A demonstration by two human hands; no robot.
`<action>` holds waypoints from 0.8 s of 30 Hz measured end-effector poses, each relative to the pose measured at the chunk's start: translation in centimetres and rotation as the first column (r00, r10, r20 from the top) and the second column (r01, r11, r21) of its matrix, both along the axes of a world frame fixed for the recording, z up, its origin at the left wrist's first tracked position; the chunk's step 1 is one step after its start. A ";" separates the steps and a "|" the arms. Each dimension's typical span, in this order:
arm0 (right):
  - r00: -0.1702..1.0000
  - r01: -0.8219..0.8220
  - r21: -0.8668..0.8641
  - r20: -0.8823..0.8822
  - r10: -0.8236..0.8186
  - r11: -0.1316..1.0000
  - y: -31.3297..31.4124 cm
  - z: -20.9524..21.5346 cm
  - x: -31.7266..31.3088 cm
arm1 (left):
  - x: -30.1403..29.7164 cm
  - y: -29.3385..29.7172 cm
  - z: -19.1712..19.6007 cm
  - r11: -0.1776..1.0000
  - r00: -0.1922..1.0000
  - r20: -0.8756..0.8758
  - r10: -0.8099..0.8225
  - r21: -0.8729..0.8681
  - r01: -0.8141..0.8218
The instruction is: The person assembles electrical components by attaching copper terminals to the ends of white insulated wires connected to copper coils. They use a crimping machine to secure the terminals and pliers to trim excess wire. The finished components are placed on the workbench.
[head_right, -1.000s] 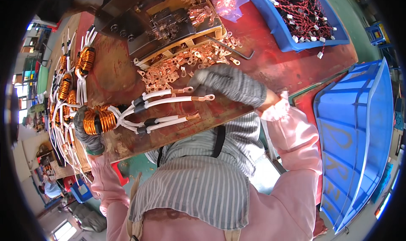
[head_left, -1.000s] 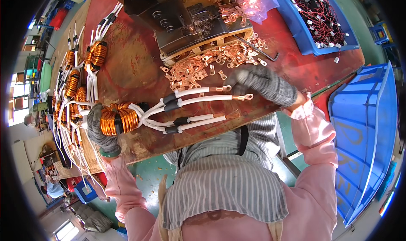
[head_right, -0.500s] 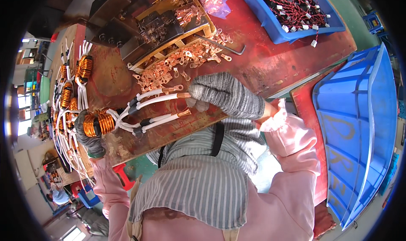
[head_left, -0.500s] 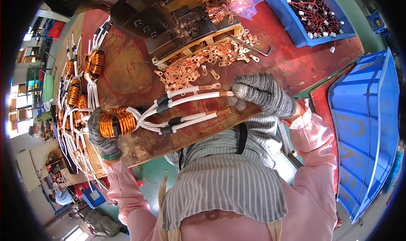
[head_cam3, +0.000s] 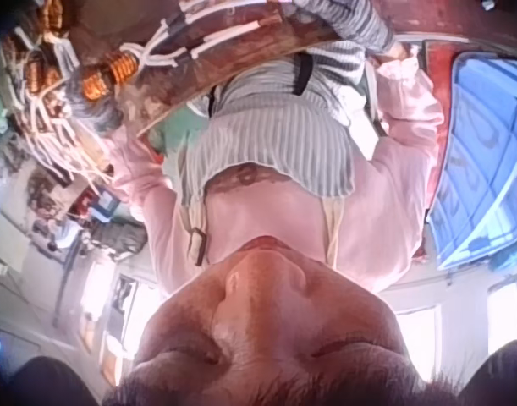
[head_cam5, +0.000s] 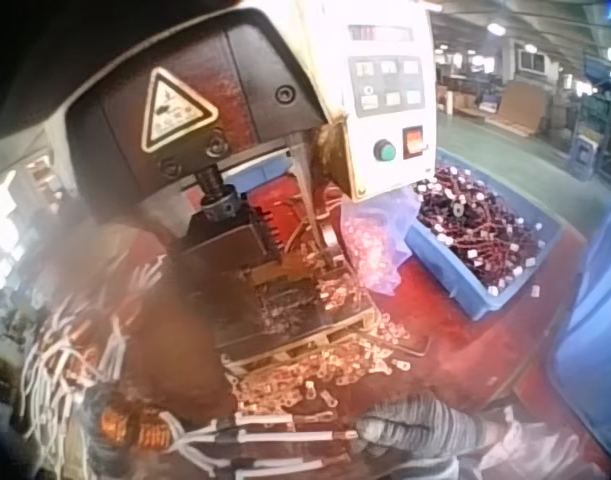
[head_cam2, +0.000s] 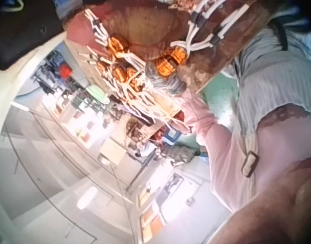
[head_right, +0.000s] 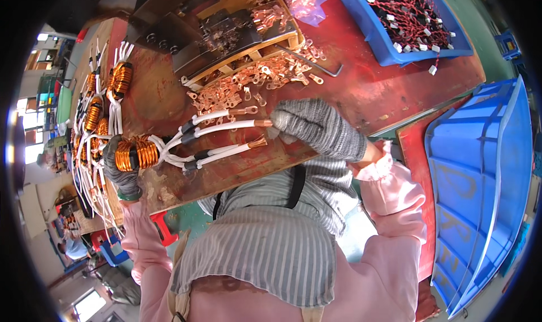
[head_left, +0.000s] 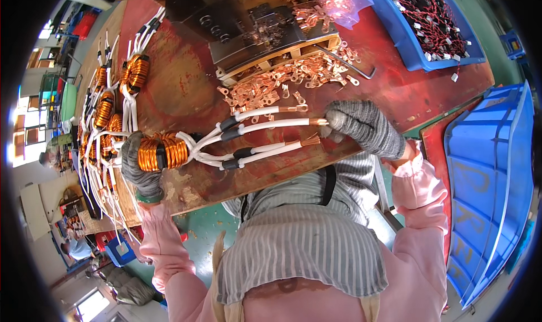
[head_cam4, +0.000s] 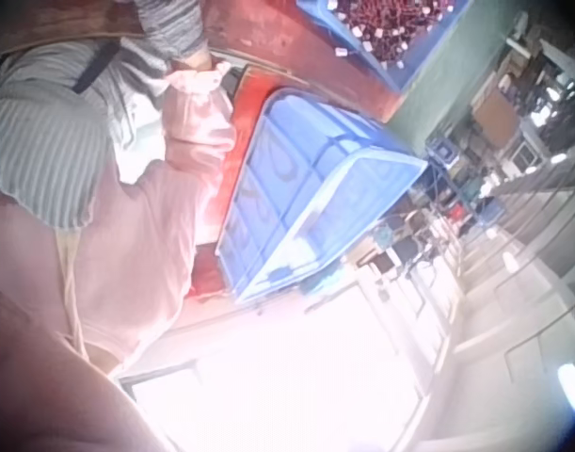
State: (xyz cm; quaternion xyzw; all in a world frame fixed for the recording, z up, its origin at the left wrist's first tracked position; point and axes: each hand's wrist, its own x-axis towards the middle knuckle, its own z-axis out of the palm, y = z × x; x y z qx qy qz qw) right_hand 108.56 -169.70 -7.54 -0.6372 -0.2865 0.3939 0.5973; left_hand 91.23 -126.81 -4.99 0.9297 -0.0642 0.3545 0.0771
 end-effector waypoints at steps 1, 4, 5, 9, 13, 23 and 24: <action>0.964 -0.006 0.016 0.265 0.002 1.000 -0.5 -0.9 0.6 | 0.0 0.0 0.0 1.000 1.000 -0.003 0.012 0.007 -0.012; 0.627 0.012 0.024 0.779 -0.026 1.000 -0.7 -1.3 2.3 | -0.1 0.0 0.1 1.000 1.000 -0.004 0.019 0.002 -0.018; 0.605 0.030 0.075 0.792 -0.078 0.997 -0.5 -0.2 2.8 | 0.0 0.0 0.1 1.000 1.000 -0.005 0.024 0.009 -0.023; 0.451 0.007 0.039 0.892 -0.038 0.999 3.7 4.7 3.2 | -0.1 -0.2 0.1 0.998 1.000 -0.010 -0.004 -0.061 0.003; 0.491 -0.181 -0.350 0.778 0.392 0.919 10.4 6.5 2.6 | -0.3 0.1 -0.2 0.998 1.000 0.011 -0.022 -0.053 0.022; 0.490 -0.544 -0.493 0.471 0.734 0.679 18.5 4.1 2.7 | -0.3 -1.1 0.3 0.991 0.990 0.018 0.137 -0.008 -0.137; 0.449 -0.545 -0.603 0.377 0.810 0.583 19.2 4.4 2.6 | -0.2 -1.5 0.6 0.987 0.987 0.005 0.162 0.001 -0.162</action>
